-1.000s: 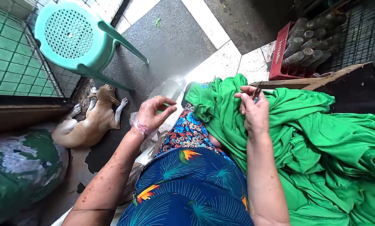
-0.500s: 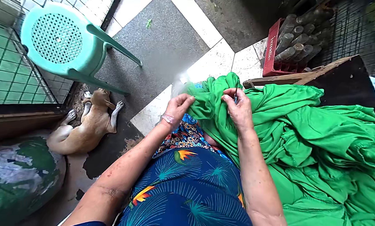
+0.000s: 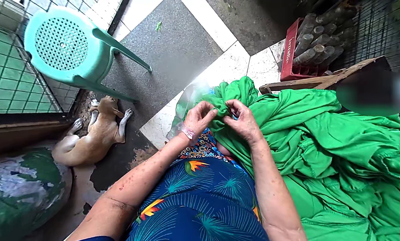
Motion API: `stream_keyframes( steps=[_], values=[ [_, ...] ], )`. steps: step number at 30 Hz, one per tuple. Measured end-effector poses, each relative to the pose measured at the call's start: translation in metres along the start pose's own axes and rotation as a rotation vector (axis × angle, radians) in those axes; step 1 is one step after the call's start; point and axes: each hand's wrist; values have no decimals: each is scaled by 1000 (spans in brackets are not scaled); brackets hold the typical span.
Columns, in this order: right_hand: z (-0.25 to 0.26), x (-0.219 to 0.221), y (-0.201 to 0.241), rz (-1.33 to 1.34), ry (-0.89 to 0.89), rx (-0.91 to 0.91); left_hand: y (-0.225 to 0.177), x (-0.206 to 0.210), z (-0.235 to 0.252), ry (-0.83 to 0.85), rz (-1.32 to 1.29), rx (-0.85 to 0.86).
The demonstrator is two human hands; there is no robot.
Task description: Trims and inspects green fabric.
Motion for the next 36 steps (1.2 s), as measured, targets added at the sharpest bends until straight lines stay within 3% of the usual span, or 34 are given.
stream_keyframes(
  steps=[9,13,16,19,26,32,36],
  values=[
    [-1,-1,0,34,10,-64,3,-10,2,-158,29,-21],
    [-1,-1,-1,17,38,-85,6,-1,21,-236,23,-113],
    [-1,-2,-3,8,81,-76,6,2,38,-91,26,-193],
    [-1,-1,-5,-10,86,-51,6,5,49,-5,-169,-206],
    [3,-4,-2,22,-99,62,-14,-44,34,-190,-573,-292],
    [3,3,-4,42,-262,34,-13,-58,12,-31,-636,-273],
    [1,8,-13,-145,-364,-99,-14,-53,6,21,-655,-299]
  ],
)
Point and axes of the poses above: each hand's wrist, its own z-axis towards the middle knuckle, its own x-axis out of the palm, y = z × x, and after that the axes turned 10 degrees about -x, right-handed
